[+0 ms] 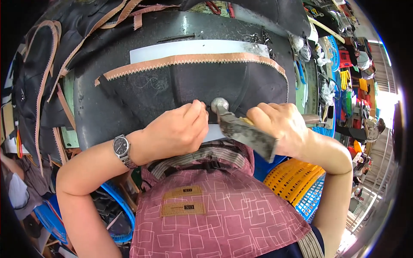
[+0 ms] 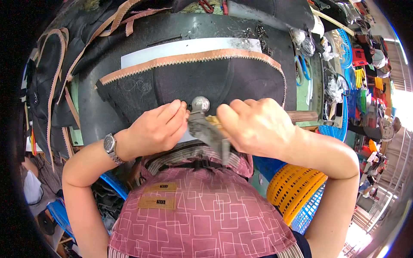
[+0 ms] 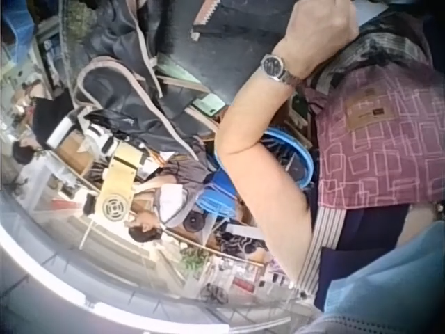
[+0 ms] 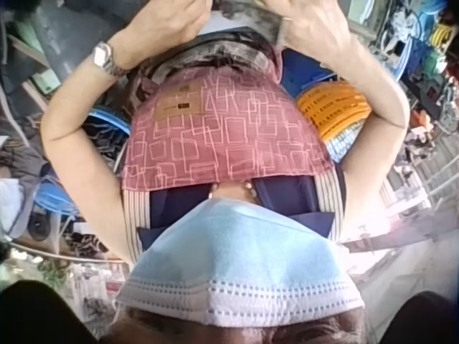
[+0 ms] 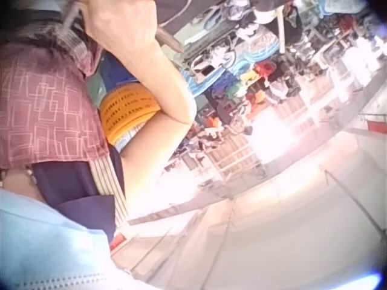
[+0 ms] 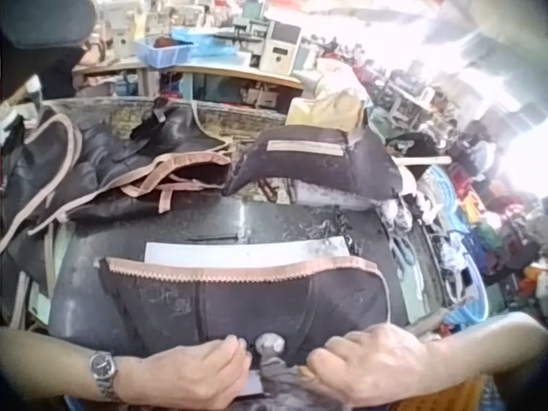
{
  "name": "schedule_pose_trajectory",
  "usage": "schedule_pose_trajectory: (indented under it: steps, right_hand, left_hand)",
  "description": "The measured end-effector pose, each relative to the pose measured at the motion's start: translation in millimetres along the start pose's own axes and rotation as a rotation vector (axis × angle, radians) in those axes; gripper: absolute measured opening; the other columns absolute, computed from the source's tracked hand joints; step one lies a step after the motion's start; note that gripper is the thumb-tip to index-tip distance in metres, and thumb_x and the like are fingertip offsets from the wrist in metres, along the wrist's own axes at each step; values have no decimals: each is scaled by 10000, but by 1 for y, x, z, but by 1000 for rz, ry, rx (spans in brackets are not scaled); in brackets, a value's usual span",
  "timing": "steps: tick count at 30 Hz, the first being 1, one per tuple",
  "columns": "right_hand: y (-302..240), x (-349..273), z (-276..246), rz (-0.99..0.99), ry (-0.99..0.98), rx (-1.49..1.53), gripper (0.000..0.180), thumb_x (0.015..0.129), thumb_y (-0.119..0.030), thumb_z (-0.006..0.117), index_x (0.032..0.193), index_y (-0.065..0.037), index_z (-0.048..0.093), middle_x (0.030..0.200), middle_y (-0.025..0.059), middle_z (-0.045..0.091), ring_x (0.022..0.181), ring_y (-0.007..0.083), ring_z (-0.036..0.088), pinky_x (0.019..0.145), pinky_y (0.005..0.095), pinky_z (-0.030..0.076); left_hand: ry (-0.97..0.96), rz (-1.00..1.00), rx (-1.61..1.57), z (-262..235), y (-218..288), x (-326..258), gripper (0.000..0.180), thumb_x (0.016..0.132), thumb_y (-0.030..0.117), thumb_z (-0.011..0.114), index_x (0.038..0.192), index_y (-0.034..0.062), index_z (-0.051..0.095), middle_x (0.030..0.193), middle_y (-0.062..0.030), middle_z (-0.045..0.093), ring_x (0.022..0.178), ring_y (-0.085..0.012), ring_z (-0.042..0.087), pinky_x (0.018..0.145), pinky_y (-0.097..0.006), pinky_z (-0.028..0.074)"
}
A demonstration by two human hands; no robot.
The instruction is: Assemble and finish leather boots using manual tools at a factory workbench.
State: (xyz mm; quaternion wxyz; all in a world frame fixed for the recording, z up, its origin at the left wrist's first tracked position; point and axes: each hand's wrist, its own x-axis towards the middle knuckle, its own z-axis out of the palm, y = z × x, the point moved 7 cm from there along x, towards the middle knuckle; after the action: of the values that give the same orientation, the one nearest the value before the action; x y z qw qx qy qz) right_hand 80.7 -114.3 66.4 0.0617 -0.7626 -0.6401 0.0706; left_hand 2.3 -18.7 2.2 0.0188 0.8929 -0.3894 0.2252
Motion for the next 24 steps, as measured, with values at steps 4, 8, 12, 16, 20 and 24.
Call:
schedule_pose_trajectory:
  steps: [4, 8, 12, 16, 20, 24]
  right_hand:
    - [10, 3, 3, -26, 22, 57, 249, 697, -191, 657, 762, -72, 449, 616, 56, 485, 522, 225, 568, 443, 349, 456]
    - [1, -6, 3, -208, 64, -80, 234, 657, -168, 656, 768, -63, 477, 602, 29, 434, 500, 190, 527, 431, 316, 434]
    - [-4, -3, 4, -237, 56, -168, 235, 649, -176, 658, 732, -70, 466, 596, 26, 420, 497, 177, 526, 423, 305, 424]
    - [0, 5, 4, 12, -14, -5, 197, 769, -169, 618, 780, -42, 468, 582, 80, 492, 506, 252, 565, 440, 355, 450]
    - [14, 26, -5, 324, -131, 124, 319, 887, -310, 555, 785, -10, 519, 581, 189, 578, 580, 353, 611, 523, 445, 483]
    - [32, 40, -10, 283, 52, 227, 337, 884, -325, 546, 826, 3, 598, 636, 198, 602, 632, 382, 615, 597, 461, 491]
  left_hand:
    - [32, -21, -64, -2, -3, -4, 252, 688, 101, 590, 865, -74, 634, 874, -165, 619, 893, -254, 581, 758, -281, 509]
    - [87, -69, -113, -1, -2, -8, 261, 684, 102, 593, 871, -75, 631, 876, -164, 621, 892, -248, 582, 766, -277, 509]
    - [72, -56, -120, -1, -3, -9, 275, 680, 93, 594, 901, -67, 625, 914, -161, 618, 934, -258, 585, 806, -299, 520]
    - [90, -12, -118, -2, -4, -7, 261, 682, 105, 593, 870, -72, 628, 890, -171, 618, 900, -253, 583, 779, -284, 518]
    - [42, 3, -106, -6, 0, -5, 276, 689, 108, 593, 898, -70, 624, 934, -165, 611, 922, -264, 584, 797, -292, 518]
    - [54, -117, -134, 0, -4, -10, 274, 708, 89, 593, 952, -35, 612, 935, -112, 589, 974, -242, 596, 737, -276, 547]
